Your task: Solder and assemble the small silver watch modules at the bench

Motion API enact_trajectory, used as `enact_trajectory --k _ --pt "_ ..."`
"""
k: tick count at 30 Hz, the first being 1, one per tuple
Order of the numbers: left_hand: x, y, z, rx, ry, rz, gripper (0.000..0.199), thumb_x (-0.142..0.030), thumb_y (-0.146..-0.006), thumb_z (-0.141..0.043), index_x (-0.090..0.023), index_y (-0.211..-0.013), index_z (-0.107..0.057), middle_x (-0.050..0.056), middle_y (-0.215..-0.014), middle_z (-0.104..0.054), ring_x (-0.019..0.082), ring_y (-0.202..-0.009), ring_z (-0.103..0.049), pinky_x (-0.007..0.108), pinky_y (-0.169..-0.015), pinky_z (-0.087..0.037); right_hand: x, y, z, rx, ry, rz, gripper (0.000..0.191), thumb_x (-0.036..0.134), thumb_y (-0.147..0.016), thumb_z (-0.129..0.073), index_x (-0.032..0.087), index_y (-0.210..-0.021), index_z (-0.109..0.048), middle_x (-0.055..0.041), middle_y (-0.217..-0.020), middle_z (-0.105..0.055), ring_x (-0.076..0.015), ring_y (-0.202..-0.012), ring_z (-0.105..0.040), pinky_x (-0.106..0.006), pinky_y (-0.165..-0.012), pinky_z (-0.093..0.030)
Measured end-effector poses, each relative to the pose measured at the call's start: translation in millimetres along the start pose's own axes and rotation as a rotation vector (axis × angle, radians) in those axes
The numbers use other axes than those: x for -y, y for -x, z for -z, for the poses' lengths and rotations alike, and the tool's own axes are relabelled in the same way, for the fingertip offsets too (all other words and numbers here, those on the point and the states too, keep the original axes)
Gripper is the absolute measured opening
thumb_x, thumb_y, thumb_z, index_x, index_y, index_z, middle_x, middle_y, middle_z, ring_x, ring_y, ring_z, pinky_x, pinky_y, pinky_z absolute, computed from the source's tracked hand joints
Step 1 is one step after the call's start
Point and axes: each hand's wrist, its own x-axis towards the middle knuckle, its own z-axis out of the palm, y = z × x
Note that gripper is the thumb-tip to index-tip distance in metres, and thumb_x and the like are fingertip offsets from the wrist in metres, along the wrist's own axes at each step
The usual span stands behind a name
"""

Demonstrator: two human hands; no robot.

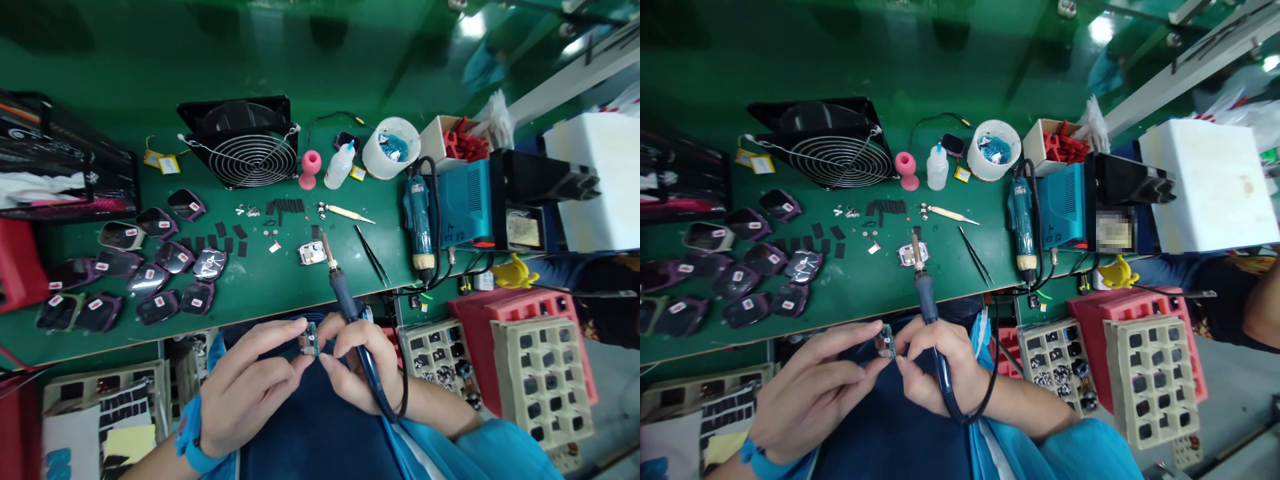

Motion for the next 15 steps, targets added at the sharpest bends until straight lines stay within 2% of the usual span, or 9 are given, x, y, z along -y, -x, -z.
enact_trajectory --k 10,15 --pt "1.4 1.9 2.3 0.007 -0.014 -0.040 0.012 -0.012 -0.093 -0.070 -0.019 -0.086 -0.063 0.009 -0.119 -0.073 0.019 -0.103 -0.074 0.031 -0.086 -0.067 -1.0 1.8 -2.1 -0.008 -0.022 -0.012 0.021 0.011 -0.090 -0.066 0.026 -0.097 -0.053 -0.0032 -0.092 -0.069 -0.0168 -0.080 -0.069 -0.032 -0.075 -0.058" --pt "2.4 1.4 0.9 0.008 -0.023 -0.022 0.013 -0.015 -0.095 -0.069 -0.020 -0.086 -0.061 0.008 -0.116 -0.074 0.020 -0.099 -0.076 0.032 -0.083 -0.068 -1.2 2.8 -2.3 -0.011 -0.032 -0.037 0.022 0.008 -0.089 -0.065 0.025 -0.096 -0.054 -0.0025 -0.092 -0.069 -0.0154 -0.080 -0.068 -0.030 -0.075 -0.057"
